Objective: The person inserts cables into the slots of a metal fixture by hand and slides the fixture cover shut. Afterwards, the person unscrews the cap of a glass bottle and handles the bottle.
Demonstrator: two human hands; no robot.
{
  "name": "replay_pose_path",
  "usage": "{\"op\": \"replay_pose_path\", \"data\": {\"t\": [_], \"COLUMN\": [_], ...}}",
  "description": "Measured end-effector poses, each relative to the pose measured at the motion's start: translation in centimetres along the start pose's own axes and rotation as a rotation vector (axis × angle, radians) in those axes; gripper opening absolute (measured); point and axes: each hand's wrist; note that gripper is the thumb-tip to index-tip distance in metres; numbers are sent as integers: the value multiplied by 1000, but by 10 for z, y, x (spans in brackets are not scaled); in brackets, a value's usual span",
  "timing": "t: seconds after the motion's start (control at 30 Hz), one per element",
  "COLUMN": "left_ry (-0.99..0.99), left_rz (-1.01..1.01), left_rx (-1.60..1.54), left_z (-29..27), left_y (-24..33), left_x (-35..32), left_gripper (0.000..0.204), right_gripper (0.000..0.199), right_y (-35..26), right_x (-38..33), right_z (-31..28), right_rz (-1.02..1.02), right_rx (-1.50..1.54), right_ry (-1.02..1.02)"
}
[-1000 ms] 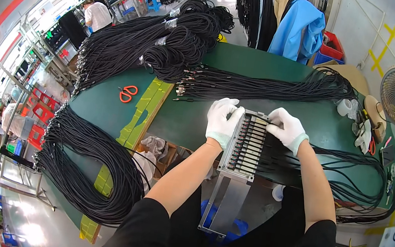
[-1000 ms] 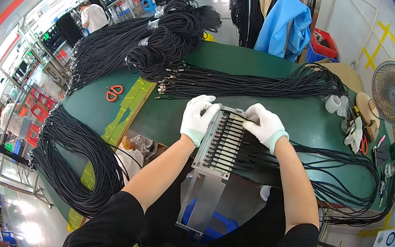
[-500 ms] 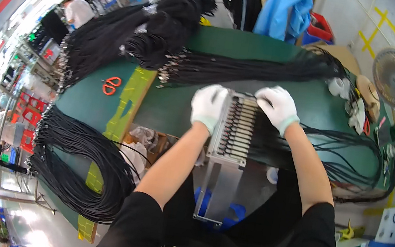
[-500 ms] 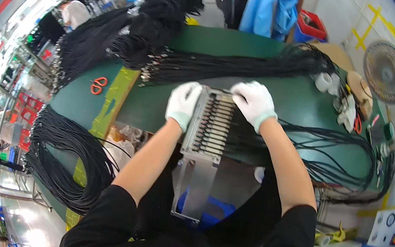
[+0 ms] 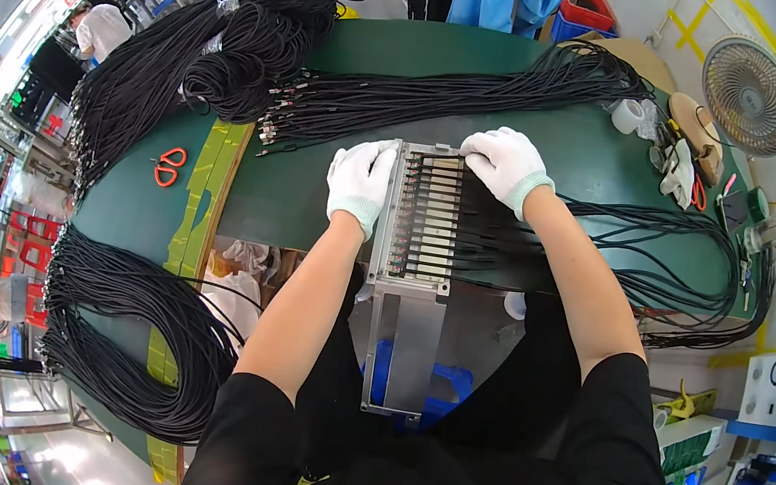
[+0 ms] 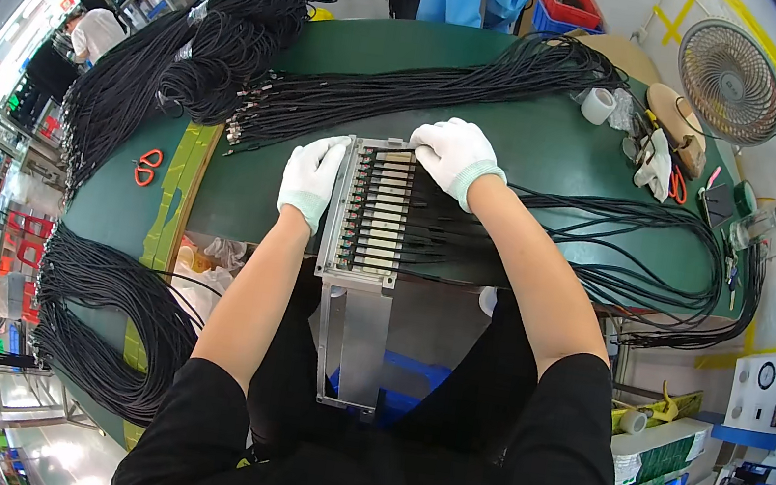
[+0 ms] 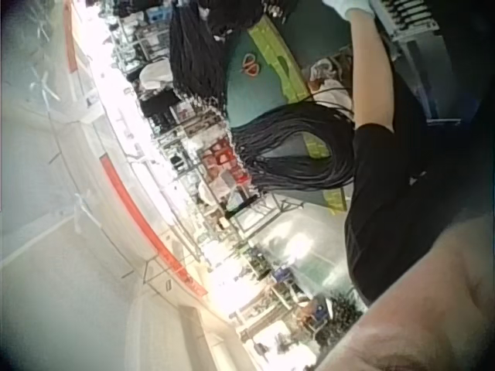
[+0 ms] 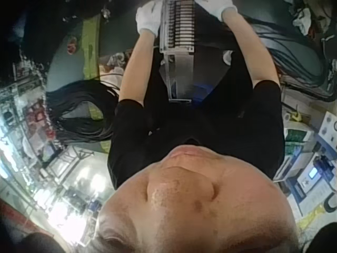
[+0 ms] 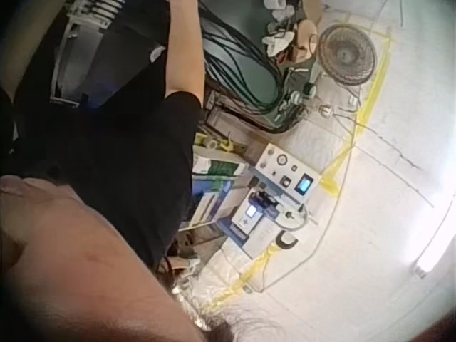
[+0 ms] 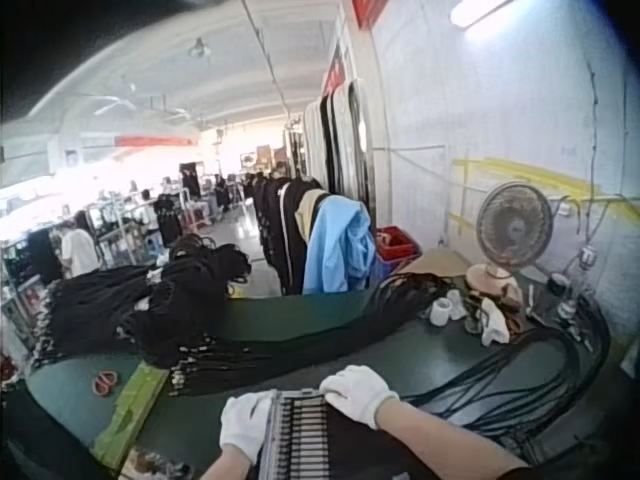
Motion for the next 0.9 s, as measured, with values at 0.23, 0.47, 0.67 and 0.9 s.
{"op": "replay_pose_path", "data": {"t": [0.23, 0.47, 0.67, 0.9], "left_ry": [32, -10, -8, -47], "left_rz": [33, 11, 57, 45], "left_rx": [11, -13, 28, 48], "left_z": [1, -1, 6, 2], "left_y": [4, 1, -3, -10], "left_x": [-2, -2, 0, 0], "left_gripper": [31, 34, 32, 34], "right_gripper": [17, 24, 30, 31], "right_y": [-8, -31, -36, -51], "right_x": [0, 2, -11, -63], "right_z": [-1, 2, 1, -9], "right_rz": [41, 92, 95, -103], "right_rx": [57, -317, -442, -291], "right_ry": [-23, -178, -160, 37]}}
Point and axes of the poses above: each hand's wrist, its own x-axis towards the middle knuckle, its own z-axis out of the palm, y = z × x, and after that the axes turned 12 degrees about -y, right-handed
